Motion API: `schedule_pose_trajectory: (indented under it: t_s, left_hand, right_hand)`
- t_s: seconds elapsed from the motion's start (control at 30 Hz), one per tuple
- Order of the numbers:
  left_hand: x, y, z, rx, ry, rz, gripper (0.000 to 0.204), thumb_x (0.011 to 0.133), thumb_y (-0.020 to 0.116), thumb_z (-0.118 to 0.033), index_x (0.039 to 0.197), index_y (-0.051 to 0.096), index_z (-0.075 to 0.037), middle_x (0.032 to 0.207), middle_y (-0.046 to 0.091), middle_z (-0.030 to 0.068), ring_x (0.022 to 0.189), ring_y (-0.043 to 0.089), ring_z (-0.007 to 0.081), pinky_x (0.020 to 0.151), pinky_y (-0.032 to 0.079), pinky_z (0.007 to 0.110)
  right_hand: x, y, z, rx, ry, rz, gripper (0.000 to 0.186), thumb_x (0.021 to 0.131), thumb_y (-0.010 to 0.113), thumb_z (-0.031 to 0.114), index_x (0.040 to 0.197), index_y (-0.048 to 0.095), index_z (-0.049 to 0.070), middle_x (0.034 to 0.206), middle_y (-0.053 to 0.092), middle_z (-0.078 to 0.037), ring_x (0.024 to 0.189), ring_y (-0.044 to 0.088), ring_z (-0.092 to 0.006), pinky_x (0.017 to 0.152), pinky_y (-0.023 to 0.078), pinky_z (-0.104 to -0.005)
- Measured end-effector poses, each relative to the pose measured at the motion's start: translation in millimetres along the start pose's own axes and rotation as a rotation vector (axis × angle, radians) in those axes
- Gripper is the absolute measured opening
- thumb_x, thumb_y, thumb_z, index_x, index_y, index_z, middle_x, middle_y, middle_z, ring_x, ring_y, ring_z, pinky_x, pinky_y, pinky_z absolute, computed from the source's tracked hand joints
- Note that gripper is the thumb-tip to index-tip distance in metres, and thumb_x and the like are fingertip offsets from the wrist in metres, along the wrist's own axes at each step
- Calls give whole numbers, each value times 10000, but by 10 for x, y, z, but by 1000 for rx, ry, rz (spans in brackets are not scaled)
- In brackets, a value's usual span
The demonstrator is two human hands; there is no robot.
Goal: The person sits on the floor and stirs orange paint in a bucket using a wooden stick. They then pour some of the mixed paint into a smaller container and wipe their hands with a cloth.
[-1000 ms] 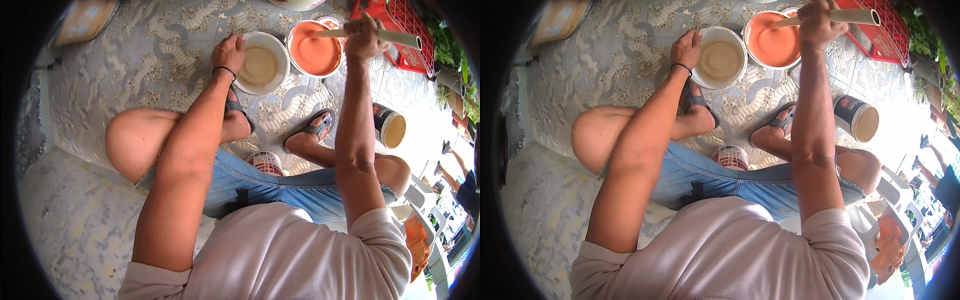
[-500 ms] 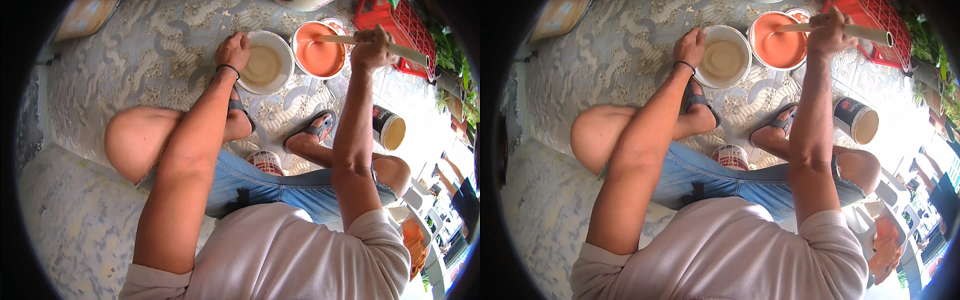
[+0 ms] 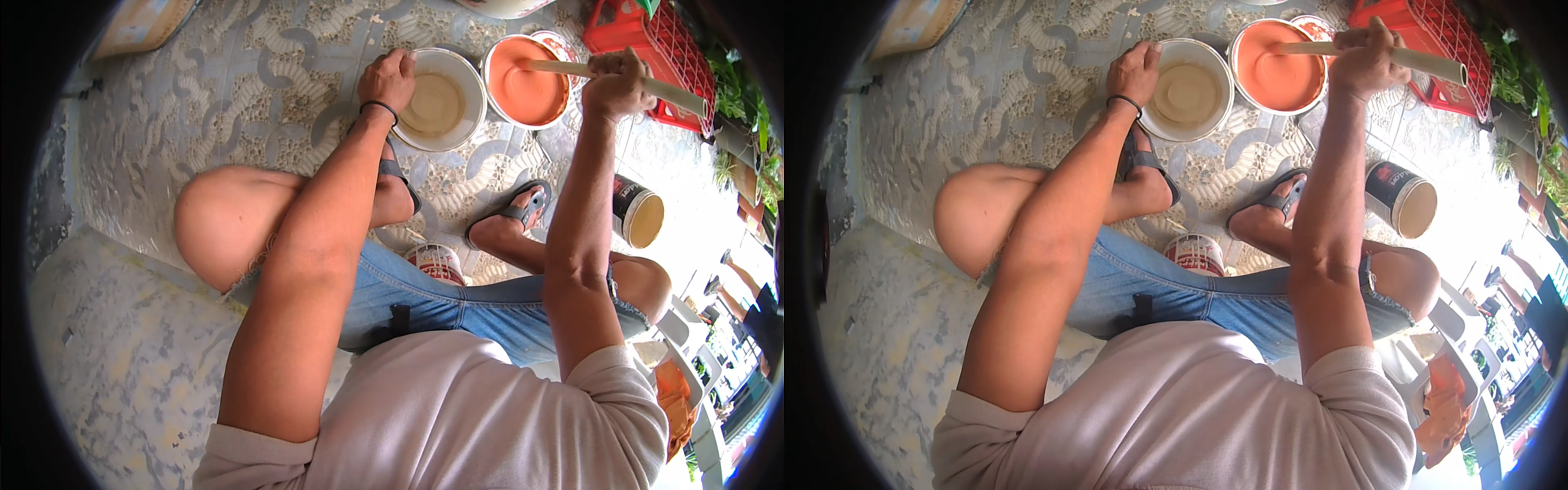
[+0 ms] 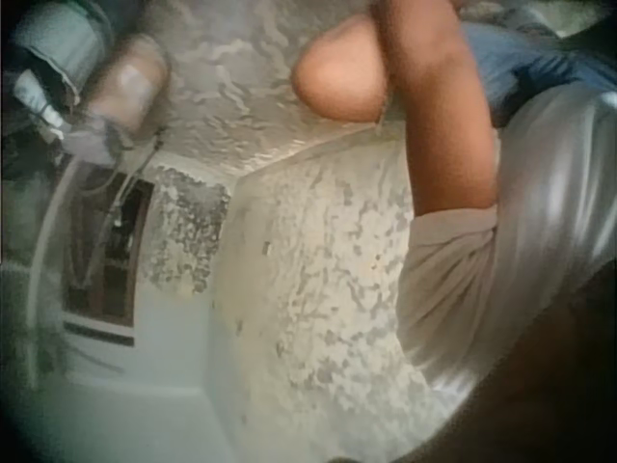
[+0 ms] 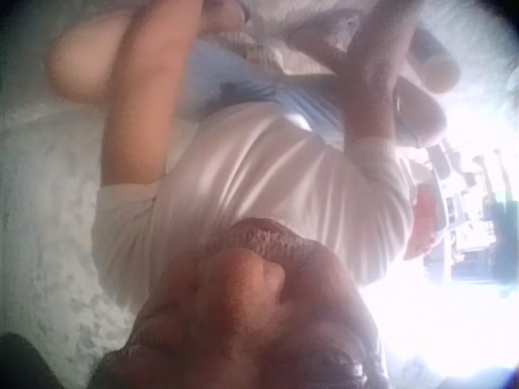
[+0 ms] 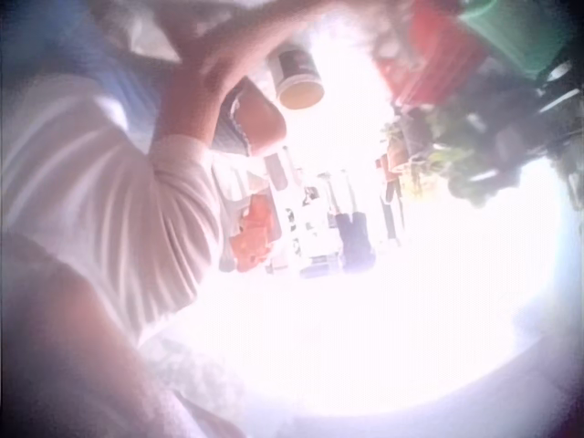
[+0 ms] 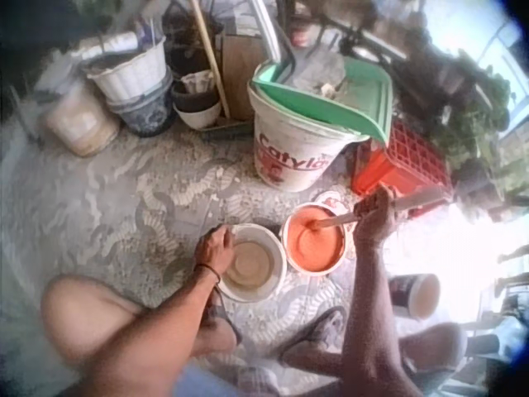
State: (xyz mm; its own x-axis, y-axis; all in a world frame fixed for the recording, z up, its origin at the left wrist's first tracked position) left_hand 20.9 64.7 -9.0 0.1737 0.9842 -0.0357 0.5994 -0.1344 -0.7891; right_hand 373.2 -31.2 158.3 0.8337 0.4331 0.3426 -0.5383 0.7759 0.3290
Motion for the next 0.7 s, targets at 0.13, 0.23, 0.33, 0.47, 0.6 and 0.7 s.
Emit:
schedule_pose_trajectory:
  t_s: [0.13,0.23,0.33,0.47,0.6,0.7]
  left_hand:
    - [-4,-14,-26,-16,-23,21,324,1005,547,-426,1112,705,-165,1086,742,157,1025,690,410,860,552,527]
    - [-14,-15,-23,-20,-23,24,329,1005,543,-428,1115,704,-163,1091,742,156,1027,690,410,865,552,525]
    - [-26,-33,21,-5,-37,27,331,1006,541,-431,1117,703,-164,1098,741,153,1030,689,410,871,551,524]
    - [-2,-12,13,22,-31,38,353,1019,530,-449,1188,708,-195,1104,745,153,1047,693,399,882,552,493]
    - [2,12,4,21,-21,25,352,1017,534,-452,1185,709,-198,1106,745,152,1045,694,400,882,553,491]
    - [-5,-29,46,29,-26,7,338,1012,538,-445,1154,710,-191,1093,745,150,1033,694,402,872,554,502]
  right_hand:
    - [-28,-360,77,-52,291,-72,256,867,598,-49,635,532,39,514,450,-24,401,413,-114,382,327,-287]
    - [-239,-414,49,71,379,-84,266,862,607,-49,674,462,73,517,398,-4,392,386,-116,357,313,-304]
    - [-315,-183,-159,219,333,-155,245,852,615,-27,675,475,67,506,406,-16,372,400,-126,338,332,-323]
    - [-33,103,59,7,1,25,292,861,611,-37,617,476,51,488,424,-28,379,404,-122,352,340,-326]
    - [10,-141,96,34,139,50,245,844,625,-64,638,530,31,512,439,-19,411,397,-95,380,317,-291]
    - [-288,-125,65,52,269,-5,266,839,634,-66,632,506,41,518,442,-15,411,395,-96,379,311,-288]
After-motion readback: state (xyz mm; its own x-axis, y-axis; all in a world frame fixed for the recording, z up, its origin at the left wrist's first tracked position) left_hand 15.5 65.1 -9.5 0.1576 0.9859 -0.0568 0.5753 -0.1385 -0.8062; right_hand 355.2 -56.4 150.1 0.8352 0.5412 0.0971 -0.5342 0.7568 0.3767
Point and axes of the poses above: each hand's wrist, its own x-axis towards the middle knuckle, its own y-axis out of the palm, z = x × y, the point moved 8 cm from there along x, towards the middle knuckle
